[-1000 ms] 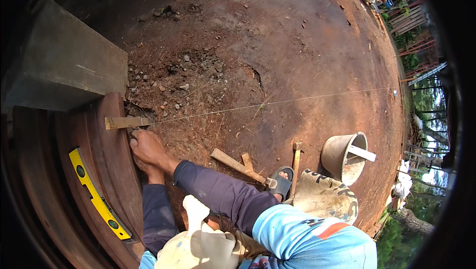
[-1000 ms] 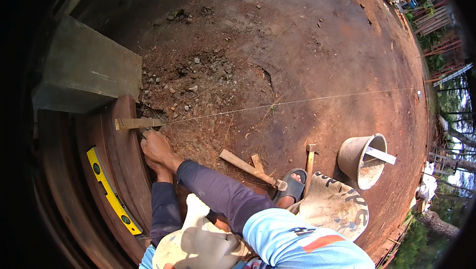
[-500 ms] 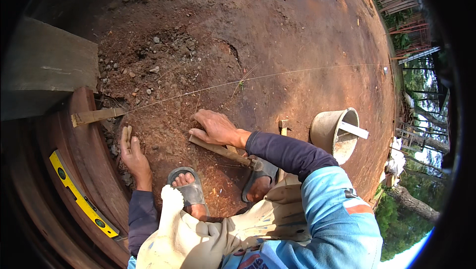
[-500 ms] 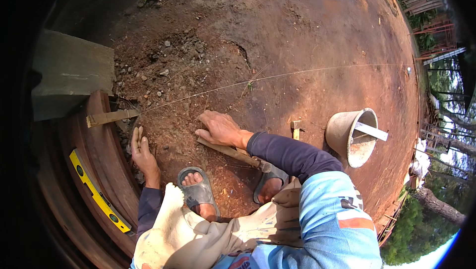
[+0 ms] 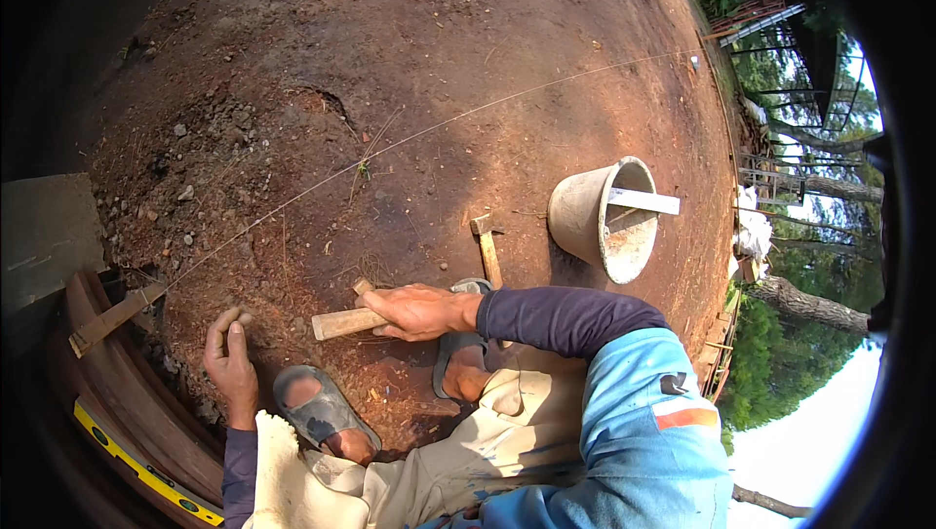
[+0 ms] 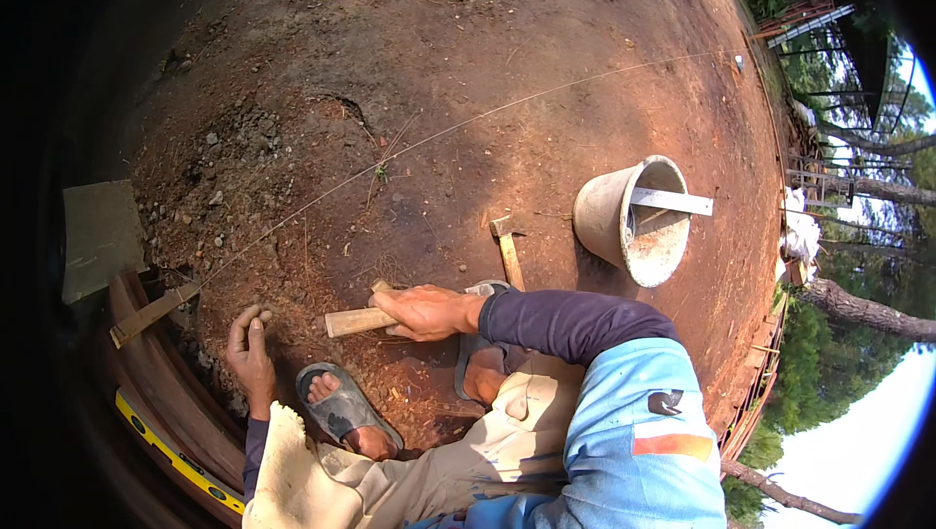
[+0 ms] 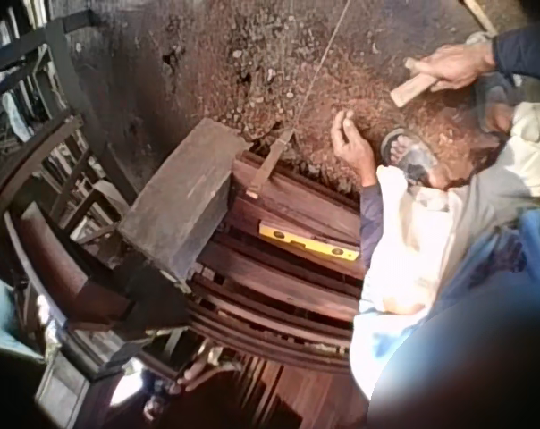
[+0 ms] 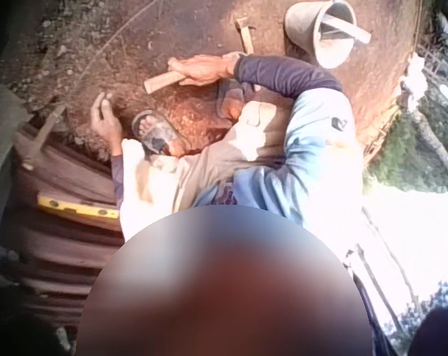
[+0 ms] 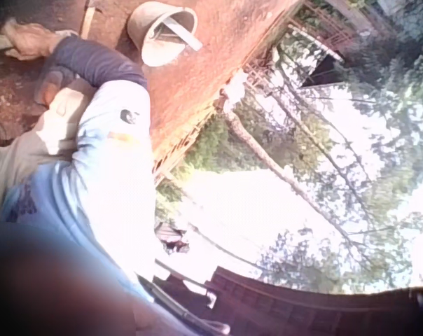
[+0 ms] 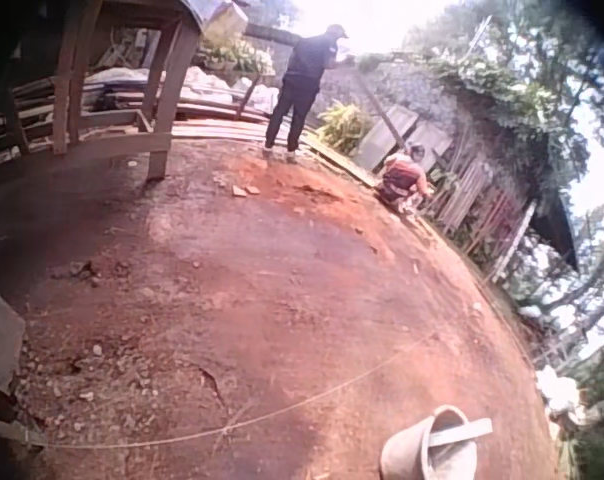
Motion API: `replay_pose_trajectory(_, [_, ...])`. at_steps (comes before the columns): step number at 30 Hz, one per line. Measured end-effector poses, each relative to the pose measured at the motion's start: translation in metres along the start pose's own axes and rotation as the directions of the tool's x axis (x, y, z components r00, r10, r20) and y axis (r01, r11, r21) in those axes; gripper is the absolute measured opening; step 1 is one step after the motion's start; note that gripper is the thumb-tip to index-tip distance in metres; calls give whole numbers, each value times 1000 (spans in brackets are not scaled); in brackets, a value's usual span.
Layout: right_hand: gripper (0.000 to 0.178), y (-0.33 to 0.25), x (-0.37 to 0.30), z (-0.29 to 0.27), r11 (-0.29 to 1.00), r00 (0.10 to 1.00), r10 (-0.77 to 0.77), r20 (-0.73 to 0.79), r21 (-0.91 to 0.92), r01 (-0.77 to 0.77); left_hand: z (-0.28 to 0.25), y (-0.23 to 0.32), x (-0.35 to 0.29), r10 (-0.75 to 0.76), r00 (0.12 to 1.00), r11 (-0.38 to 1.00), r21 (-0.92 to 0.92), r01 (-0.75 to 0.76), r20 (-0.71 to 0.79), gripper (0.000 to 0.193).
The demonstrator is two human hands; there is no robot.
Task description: The person secures wooden planks to vertical posts using a hammer and nails, then ties string between the posts to form a frame. They adjust the string and planks to align them properly.
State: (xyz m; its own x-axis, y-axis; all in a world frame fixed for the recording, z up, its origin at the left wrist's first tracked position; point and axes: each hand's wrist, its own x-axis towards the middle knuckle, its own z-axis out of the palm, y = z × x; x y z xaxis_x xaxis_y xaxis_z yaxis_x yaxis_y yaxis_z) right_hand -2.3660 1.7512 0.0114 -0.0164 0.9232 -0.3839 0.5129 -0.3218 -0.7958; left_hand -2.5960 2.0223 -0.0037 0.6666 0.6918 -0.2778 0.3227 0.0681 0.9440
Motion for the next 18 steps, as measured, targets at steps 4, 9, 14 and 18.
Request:
replay_pose_trajectory(4, [31,21,-44,-44,972,995,96,-38,-210,-102,4,1,-1,-24,997,998,67,19,68,25])
replay_pose_trajectory(9, [19,72,-81,-70,860,939,319,-132,-377,-345,14,5,7,-78,993,976,211,57,93,26])
replay_pose_trajectory(14, [26,98,-115,-61,792,880,431,-199,-383,-475,14,53,-12,-222,965,957,218,190,137,28])
replay_pose_trajectory(18, [40,58,-138,-35,871,869,333,-365,-234,-432,-13,129,-57,-408,901,818,498,289,148,31])
